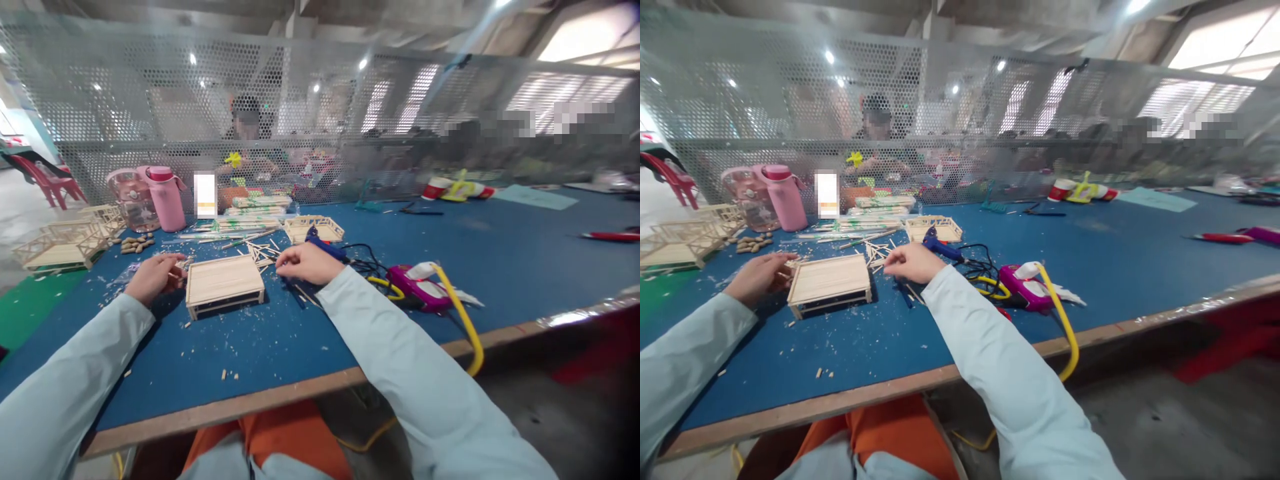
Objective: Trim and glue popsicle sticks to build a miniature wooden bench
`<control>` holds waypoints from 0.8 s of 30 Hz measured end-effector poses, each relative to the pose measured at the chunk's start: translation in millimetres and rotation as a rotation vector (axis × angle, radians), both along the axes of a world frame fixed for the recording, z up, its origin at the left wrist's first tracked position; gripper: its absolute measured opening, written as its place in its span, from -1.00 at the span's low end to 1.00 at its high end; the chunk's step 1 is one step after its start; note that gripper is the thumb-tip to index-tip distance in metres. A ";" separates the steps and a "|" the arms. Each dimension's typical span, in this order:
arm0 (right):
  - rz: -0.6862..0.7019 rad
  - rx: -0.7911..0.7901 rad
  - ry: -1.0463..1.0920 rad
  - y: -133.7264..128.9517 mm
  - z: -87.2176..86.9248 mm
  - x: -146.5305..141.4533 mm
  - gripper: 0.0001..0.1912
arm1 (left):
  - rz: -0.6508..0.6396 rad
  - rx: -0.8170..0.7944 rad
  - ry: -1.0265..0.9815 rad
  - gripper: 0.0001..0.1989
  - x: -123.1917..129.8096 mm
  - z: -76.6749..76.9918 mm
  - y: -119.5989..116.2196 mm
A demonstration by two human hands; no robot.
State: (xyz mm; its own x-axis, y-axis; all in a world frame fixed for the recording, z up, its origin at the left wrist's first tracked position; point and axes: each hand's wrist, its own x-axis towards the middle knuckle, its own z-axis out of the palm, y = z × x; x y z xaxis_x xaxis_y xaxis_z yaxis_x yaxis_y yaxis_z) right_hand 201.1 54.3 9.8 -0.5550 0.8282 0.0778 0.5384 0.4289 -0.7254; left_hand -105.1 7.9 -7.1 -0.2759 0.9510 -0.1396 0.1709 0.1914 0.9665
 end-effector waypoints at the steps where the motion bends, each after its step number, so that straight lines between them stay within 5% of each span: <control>1: -0.100 0.078 0.042 4.8 2.3 5.9 -0.79 | 0.049 0.043 0.048 -0.70 -1.3 0.7 0.0; 5: -0.394 0.332 -0.075 18.3 6.6 20.5 -0.71 | 0.156 0.185 0.240 -0.72 -6.3 5.0 -1.8; 11: -0.343 0.233 -0.381 17.6 -1.8 17.0 -0.86 | 0.121 0.246 0.285 -0.75 -4.2 8.5 -5.1; 19: -0.450 0.102 -0.676 15.0 5.2 41.3 -0.83 | -0.129 0.211 0.243 -0.45 -1.4 -3.4 0.7; 24: -0.523 0.119 -0.698 23.3 -3.1 40.9 -0.82 | -0.353 0.124 0.223 -0.56 5.9 -1.3 -3.2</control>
State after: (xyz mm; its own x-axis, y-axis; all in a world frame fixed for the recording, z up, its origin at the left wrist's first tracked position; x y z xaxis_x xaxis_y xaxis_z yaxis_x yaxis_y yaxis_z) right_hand 242.0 77.6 6.6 -0.0599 0.9976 -0.0360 0.9908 0.0550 -0.1235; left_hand -99.2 4.8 -8.4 0.0584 0.9983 0.0084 0.4120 -0.0317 0.9106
